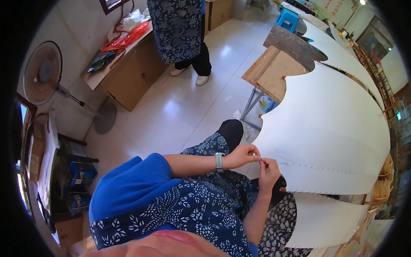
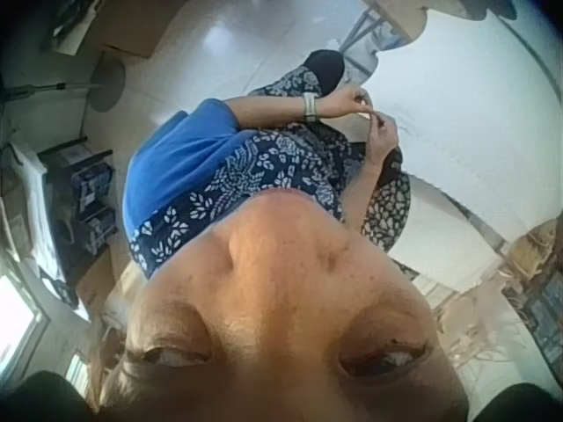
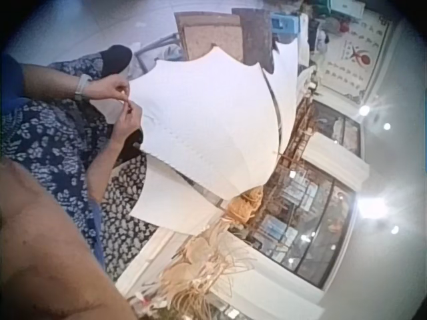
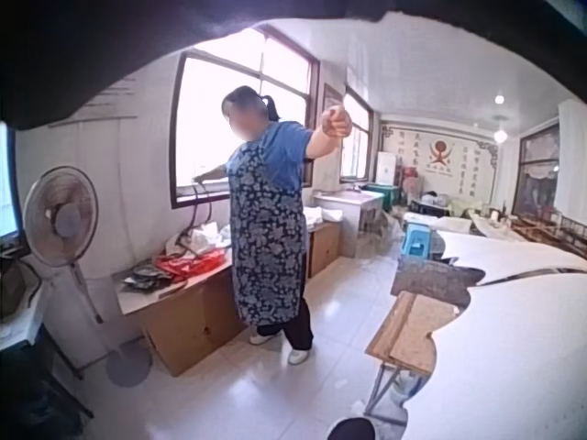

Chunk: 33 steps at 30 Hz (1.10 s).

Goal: Sewing together large scalloped white material pieces to assemble a decorative object.

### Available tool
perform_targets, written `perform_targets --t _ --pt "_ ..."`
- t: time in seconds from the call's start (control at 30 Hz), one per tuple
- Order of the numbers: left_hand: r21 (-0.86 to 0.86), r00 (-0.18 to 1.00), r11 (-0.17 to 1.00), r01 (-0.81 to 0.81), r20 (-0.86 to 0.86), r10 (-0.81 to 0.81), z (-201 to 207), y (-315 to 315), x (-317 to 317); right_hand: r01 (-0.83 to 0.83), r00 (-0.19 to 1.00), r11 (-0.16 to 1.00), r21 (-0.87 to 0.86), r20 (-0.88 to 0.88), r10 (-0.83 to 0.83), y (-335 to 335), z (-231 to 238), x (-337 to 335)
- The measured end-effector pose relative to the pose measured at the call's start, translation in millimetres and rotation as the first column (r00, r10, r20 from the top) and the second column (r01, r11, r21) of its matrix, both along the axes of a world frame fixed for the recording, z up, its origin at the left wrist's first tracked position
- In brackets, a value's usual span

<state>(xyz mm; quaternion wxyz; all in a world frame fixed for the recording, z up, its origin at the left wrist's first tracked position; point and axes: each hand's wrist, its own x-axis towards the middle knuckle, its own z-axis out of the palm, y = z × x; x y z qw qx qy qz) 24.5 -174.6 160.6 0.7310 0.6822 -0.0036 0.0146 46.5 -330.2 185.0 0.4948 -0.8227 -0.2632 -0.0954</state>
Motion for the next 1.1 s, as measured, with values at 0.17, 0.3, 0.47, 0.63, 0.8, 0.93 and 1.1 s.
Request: perform_targets --t 0.17,0.3,0.47,0.63,0.8,0.93,1.1 --pt "-0.063 1.000 0.998 0.019 0.005 -0.019 1.1 4.8 -2.3 -0.032 0.998 0.999 0.020 -0.046 0.032 3.1 3.4 -0.9" --pt "-0.046 0.998 0.997 0.055 0.015 -0.054 10.7 8.0 -4.9 -0.020 0.996 0.999 0.031 -0.081 0.022 -0.7 1.0 0.0" --pt "-0.129 0.996 0.988 0.090 -0.002 -0.091 18.1 8.8 -7.8 -0.059 0.997 0.995 0.082 -0.054 0.063 4.1 11.9 -3.1" --pt "-0.190 0.986 0.968 0.165 -0.007 -0.169 24.4 8.8 -8.6 -0.019 0.996 0.996 0.085 -0.088 0.026 0.2 18.3 -7.3" --pt "-0.251 0.975 0.950 0.186 -0.069 -0.209 17.6 5.3 -3.0 0.000 0.992 0.996 0.093 -0.125 0.012 -5.0 20.3 -6.5" --pt "-0.229 0.949 0.944 0.237 -0.152 -0.275 14.7 10.0 6.9 0.033 0.989 0.997 0.072 -0.149 -0.022 -7.0 17.9 1.5" --pt "-0.213 0.956 0.973 0.086 -0.258 -0.141 33.4 18.6 13.5 0.274 0.920 0.879 0.392 -0.373 -0.120 -10.6 11.2 12.3"
